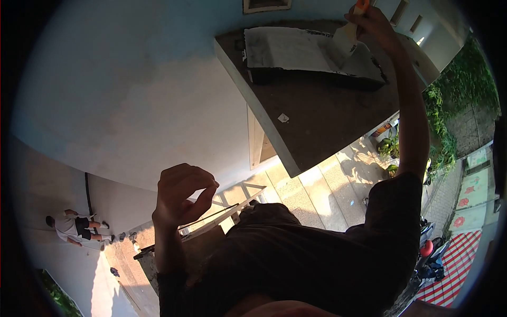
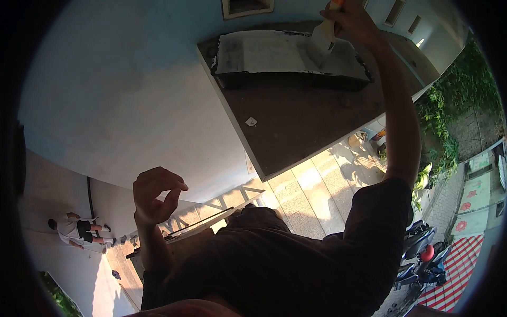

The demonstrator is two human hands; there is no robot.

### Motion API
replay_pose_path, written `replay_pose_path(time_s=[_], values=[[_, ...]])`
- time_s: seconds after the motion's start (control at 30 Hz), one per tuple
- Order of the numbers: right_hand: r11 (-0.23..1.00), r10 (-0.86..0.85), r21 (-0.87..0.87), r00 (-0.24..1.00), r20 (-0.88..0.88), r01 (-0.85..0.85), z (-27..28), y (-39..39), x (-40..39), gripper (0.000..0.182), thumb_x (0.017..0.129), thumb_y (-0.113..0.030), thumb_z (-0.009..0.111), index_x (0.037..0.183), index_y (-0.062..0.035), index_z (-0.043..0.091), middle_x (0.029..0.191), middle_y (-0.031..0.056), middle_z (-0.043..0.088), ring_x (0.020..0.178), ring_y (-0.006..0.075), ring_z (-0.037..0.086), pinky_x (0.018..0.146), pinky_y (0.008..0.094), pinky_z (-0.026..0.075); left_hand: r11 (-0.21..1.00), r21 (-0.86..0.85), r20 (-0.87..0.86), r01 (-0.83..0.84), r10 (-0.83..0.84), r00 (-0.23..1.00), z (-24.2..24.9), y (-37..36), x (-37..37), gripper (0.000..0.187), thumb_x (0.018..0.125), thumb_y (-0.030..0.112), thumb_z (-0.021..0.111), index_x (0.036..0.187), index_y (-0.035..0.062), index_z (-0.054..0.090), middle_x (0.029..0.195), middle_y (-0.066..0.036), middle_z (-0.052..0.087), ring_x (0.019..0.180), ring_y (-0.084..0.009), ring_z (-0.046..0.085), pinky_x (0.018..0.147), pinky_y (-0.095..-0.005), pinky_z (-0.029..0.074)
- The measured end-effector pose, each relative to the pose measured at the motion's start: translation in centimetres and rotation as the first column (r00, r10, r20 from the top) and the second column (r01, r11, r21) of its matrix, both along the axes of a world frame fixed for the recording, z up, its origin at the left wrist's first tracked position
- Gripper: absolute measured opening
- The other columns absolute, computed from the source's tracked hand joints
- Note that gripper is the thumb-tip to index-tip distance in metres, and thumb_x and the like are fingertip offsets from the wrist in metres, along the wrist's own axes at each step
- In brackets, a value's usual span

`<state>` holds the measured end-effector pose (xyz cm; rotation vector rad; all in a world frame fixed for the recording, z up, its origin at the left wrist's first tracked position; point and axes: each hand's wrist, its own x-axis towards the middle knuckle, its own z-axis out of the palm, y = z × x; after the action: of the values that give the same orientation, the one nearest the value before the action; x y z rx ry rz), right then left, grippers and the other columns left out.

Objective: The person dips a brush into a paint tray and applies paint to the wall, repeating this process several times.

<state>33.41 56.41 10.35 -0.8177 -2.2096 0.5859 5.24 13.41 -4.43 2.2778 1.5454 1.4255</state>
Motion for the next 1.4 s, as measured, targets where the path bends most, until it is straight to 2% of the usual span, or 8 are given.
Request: replay_pose_path(time_s=[0.07,0.13,0.27,0.33,0.43,0.67,0.83,1.4], values=[[0.999,0.026,-0.03,1.0,-0.006,-0.026,-0.4,2.0,1.0,0.017,0.095,-0.019,0.072,0.091,-0.0045,0.063,0.077,0.004,0.064,0.066,0.0146,0.065,0.06,0.0322,0.054,1.0,0.001,-0.002,0.001,-0.001,1.0,0.1,-0.1,0.1,0.007,0.073,0.003,0.069,0.079,0.0039,0.073,0.073,-0.01,0.073,0.065,-0.0233,0.072,0.059,-0.0314,0.056],[0.996,0.078,-0.034,0.997,0.026,-0.077,-0.2,4.2,1.8,0.026,0.097,-0.03,0.072,0.106,-0.0055,0.069,0.094,0.004,0.07,0.086,0.0125,0.071,0.076,0.031,0.059,1.0,0.003,-0.006,0.001,-0.001,1.0,0.2,-0.1,0.1,0.007,0.073,0.003,0.069,0.078,0.0038,0.073,0.073,-0.01,0.073,0.065,-0.0232,0.072,0.059,-0.0314,0.056],[0.997,-0.029,-0.081,0.989,-0.147,0.017,0.0,2.0,1.3,0.015,0.095,-0.016,0.075,0.097,-0.0027,0.069,0.082,0.006,0.07,0.068,0.0154,0.067,0.062,0.0335,0.056,1.0,0.01,-0.02,0.021,-0.021,1.0,0.2,-0.1,0.3,0.006,0.073,0.001,0.069,0.077,0.0037,0.072,0.072,-0.01,0.073,0.064,-0.0227,0.071,0.058,-0.0313,0.055],[0.988,0.146,-0.017,0.973,-0.177,-0.152,-0.8,4.0,1.8,0.027,0.098,-0.031,0.07,0.106,-0.0056,0.067,0.096,0.0042,0.07,0.087,0.0134,0.071,0.077,0.0327,0.059,0.999,0.018,-0.016,0.031,-0.031,0.999,0.3,-0.1,0.4,0.006,0.072,0.001,0.069,0.077,0.0037,0.072,0.072,-0.009,0.073,0.064,-0.0224,0.071,0.057,-0.0312,0.055],[0.986,0.134,-0.068,0.958,-0.255,-0.156,-1.2,3.6,1.5,0.027,0.098,-0.03,0.07,0.108,-0.0051,0.068,0.096,0.0046,0.07,0.086,0.0145,0.071,0.077,0.0326,0.059,0.999,0.029,-0.017,0.034,-0.034,0.999,0.4,-0.2,0.5,0.006,0.072,0.0,0.07,0.077,0.0037,0.072,0.072,-0.009,0.073,0.063,-0.022,0.071,0.057,-0.0309,0.055],[0.991,0.122,-0.033,0.973,-0.197,-0.131,-0.2,3.4,2.8,0.031,0.098,-0.03,0.07,0.113,-0.0028,0.068,0.097,0.0064,0.071,0.084,0.0164,0.072,0.075,0.0326,0.06,0.998,0.047,-0.024,0.037,-0.036,0.999,0.6,-0.5,0.5,0.007,0.072,-0.001,0.07,0.077,0.0041,0.072,0.072,-0.008,0.073,0.063,-0.0218,0.071,0.057,-0.0308,0.055],[0.999,0.031,-0.021,0.999,-0.018,-0.032,-1.2,2.4,2.1,0.033,0.098,-0.031,0.071,0.111,-0.0005,0.068,0.092,0.0067,0.071,0.077,0.0154,0.071,0.068,0.0305,0.059,0.998,0.044,-0.026,0.043,-0.041,0.999,0.7,-0.6,0.6,0.008,0.072,-0.001,0.07,0.077,0.0042,0.072,0.072,-0.008,0.073,0.063,-0.022,0.071,0.057,-0.0307,0.055],[0.987,0.084,-0.109,0.966,-0.244,-0.114,-1.3,0.2,0.3,0.03,0.097,-0.03,0.071,0.109,-0.0025,0.069,0.092,0.005,0.07,0.081,0.0144,0.071,0.074,0.0322,0.06,0.999,0.042,-0.052,0.034,-0.032,0.998,1.0,-0.9,0.7,0.007,0.073,0.0,0.071,0.077,0.0045,0.071,0.073,-0.007,0.073,0.065,-0.0219,0.072,0.059,-0.0313,0.056]])
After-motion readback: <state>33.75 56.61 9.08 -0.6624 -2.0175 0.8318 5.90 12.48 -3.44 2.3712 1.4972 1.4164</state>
